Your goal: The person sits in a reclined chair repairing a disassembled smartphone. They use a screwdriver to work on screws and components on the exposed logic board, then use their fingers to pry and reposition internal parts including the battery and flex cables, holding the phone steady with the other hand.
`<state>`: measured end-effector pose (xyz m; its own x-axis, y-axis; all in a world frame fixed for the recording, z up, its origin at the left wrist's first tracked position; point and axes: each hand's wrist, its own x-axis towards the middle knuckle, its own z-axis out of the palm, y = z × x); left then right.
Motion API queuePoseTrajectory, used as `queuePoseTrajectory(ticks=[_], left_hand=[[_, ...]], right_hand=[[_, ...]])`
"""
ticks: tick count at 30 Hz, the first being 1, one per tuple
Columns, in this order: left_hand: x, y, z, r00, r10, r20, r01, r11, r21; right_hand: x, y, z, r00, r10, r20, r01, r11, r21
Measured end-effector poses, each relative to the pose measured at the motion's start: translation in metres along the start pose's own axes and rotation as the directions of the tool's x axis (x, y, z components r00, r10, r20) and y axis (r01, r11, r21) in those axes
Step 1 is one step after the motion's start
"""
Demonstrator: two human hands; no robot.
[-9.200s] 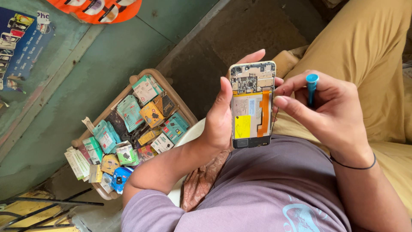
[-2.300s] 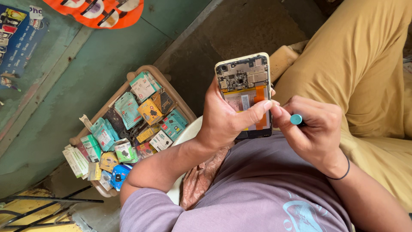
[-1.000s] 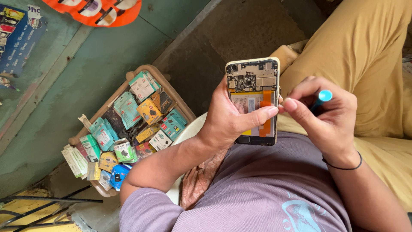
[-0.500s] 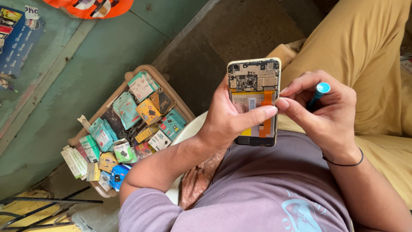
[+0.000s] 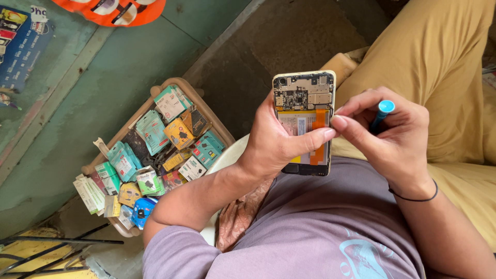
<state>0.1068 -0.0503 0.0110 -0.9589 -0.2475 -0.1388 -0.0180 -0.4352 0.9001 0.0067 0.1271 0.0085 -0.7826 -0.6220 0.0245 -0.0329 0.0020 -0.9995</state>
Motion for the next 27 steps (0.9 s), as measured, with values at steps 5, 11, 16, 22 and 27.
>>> queuePoseTrajectory(ticks=[5, 11, 16, 22, 27], left_hand=[[0.001, 0.001, 0.000, 1.000, -0.023, -0.016, 0.023, 0.999, -0.033], [0.001, 0.004, 0.002, 1.000, -0.022, -0.021, 0.021, 0.999, -0.027], [-0.002, 0.012, 0.002, 0.999, -0.025, -0.020, 0.026, 1.000, 0.011], [-0.001, 0.013, 0.003, 1.000, -0.010, -0.023, 0.010, 1.000, 0.012], [-0.001, 0.011, 0.001, 1.000, -0.005, -0.002, 0.005, 1.000, 0.026]], right_hand=[[-0.006, -0.005, 0.000, 0.997, 0.052, -0.052, -0.052, 0.999, -0.004], [-0.021, -0.012, -0.004, 0.996, 0.087, 0.017, -0.085, 0.992, -0.091], [-0.020, -0.007, -0.001, 0.974, 0.222, 0.043, -0.219, 0.974, -0.064], [-0.018, -0.003, -0.003, 0.953, 0.290, 0.086, -0.297, 0.952, 0.079], [-0.019, 0.002, -0.002, 0.954, 0.290, 0.081, -0.297, 0.951, 0.089]])
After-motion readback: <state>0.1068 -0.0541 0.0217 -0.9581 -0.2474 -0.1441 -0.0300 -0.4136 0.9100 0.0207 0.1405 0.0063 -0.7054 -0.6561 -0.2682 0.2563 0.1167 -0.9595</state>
